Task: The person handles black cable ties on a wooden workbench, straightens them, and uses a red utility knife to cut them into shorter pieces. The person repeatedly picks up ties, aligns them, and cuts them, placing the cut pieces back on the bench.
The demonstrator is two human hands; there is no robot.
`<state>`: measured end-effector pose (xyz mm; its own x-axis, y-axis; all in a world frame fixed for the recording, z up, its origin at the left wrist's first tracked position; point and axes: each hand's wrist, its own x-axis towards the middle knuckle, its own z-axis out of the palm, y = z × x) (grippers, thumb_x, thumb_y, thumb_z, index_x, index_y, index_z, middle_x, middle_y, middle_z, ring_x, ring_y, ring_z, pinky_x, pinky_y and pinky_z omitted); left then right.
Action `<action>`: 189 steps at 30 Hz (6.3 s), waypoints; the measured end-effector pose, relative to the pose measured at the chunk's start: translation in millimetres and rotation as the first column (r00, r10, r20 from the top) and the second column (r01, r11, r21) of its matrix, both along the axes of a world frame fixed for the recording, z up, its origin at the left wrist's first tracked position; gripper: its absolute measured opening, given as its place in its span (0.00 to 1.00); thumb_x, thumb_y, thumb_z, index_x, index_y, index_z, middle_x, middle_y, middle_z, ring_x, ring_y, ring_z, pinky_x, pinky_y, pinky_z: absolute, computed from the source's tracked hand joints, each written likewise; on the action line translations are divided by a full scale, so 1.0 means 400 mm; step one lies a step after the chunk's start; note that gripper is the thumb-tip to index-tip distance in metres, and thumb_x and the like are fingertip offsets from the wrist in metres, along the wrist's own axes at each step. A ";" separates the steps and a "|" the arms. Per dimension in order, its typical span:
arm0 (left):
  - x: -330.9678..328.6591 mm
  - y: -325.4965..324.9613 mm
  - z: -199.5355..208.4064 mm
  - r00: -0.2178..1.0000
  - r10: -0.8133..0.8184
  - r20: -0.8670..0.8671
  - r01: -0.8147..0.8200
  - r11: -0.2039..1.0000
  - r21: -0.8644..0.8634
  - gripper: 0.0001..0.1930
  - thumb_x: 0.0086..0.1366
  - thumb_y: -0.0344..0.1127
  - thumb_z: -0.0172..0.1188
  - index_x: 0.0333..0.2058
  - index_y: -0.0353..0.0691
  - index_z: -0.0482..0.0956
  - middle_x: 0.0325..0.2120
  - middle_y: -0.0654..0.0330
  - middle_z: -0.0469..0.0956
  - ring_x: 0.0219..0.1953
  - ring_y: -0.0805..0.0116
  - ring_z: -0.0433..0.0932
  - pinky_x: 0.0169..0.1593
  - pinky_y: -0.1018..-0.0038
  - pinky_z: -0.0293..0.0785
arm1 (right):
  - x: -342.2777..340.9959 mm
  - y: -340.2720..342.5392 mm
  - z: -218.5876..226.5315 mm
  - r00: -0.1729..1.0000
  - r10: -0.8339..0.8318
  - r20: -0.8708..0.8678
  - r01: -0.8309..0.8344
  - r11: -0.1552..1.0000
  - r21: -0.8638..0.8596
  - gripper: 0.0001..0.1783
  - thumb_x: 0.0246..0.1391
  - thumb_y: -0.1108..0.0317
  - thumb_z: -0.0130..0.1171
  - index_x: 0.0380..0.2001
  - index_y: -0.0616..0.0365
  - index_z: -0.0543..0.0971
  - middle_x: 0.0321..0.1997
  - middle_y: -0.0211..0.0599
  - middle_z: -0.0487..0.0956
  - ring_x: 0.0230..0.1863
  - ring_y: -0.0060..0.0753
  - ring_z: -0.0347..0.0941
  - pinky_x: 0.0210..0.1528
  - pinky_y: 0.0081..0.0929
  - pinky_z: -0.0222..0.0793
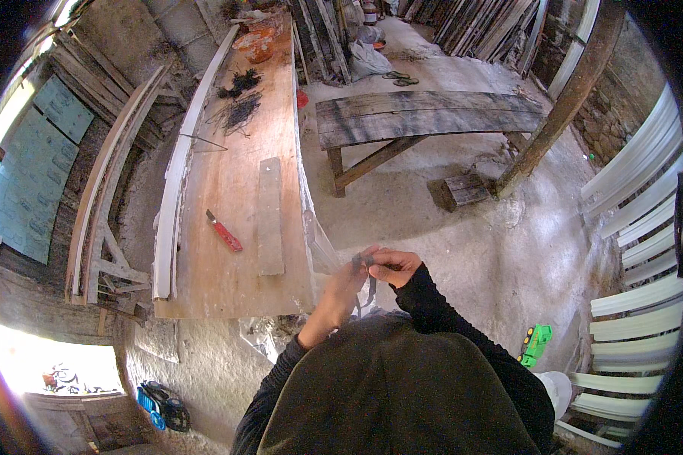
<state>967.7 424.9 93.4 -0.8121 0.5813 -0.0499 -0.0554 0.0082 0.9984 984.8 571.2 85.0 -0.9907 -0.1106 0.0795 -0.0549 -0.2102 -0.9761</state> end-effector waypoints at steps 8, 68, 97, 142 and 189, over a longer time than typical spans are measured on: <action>-0.009 0.013 0.015 0.968 -0.093 -0.231 0.091 0.996 -0.018 0.21 0.53 0.25 0.46 0.47 0.33 0.59 0.44 0.54 0.64 0.48 0.67 0.60 0.50 0.75 0.55 | 0.000 -0.011 -0.015 0.997 -0.072 -0.006 0.072 0.994 -0.085 0.06 0.36 0.75 0.60 0.19 0.60 0.73 0.29 0.34 0.73 0.31 0.22 0.68 0.33 0.17 0.63; -0.133 -0.396 0.031 0.850 0.420 0.319 -0.421 0.178 0.889 0.12 0.61 0.37 0.38 0.37 0.38 0.67 0.12 0.70 0.46 0.12 0.81 0.46 0.14 0.86 0.48 | -0.002 -0.006 -0.033 0.767 0.609 0.201 -0.617 0.614 0.493 0.22 0.52 0.47 0.33 0.22 0.53 0.68 0.14 0.29 0.64 0.18 0.21 0.63 0.23 0.21 0.58; 0.007 0.004 -0.071 0.747 -0.412 -0.522 -0.004 0.782 -0.623 0.29 0.46 0.27 0.49 0.50 0.40 0.54 0.28 0.51 0.69 0.36 0.55 0.67 0.48 0.61 0.55 | -0.003 0.018 -0.016 0.835 0.389 0.389 -0.513 0.295 0.806 0.15 0.47 0.57 0.40 0.28 0.55 0.71 0.25 0.38 0.74 0.28 0.37 0.70 0.32 0.28 0.64; -0.028 -0.025 -0.004 0.992 0.051 -0.119 -0.064 0.992 -0.112 0.16 0.60 0.41 0.36 0.37 0.35 0.67 0.31 0.59 0.70 0.35 0.70 0.67 0.37 0.77 0.62 | -0.001 -0.023 -0.029 0.927 -0.116 -0.357 0.246 0.907 0.343 0.41 0.26 0.58 0.67 0.45 0.57 0.59 0.43 0.37 0.64 0.42 0.29 0.61 0.46 0.28 0.56; -0.038 -0.128 0.012 0.851 0.272 -0.450 -0.347 0.933 -0.092 0.38 0.48 0.32 0.51 0.55 0.46 0.40 0.57 0.56 0.37 0.59 0.61 0.36 0.57 0.62 0.32 | 0.015 0.171 0.006 0.903 -0.079 0.422 -0.246 0.711 0.659 0.20 0.50 0.53 0.42 0.14 0.57 0.68 0.06 0.26 0.61 0.10 0.19 0.59 0.14 0.19 0.56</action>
<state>952.4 373.6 98.3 -0.9122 0.3101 0.2678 0.3446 0.2269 0.9109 990.9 639.8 87.4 -0.8953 -0.0564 -0.4419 0.3458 0.5374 -0.7691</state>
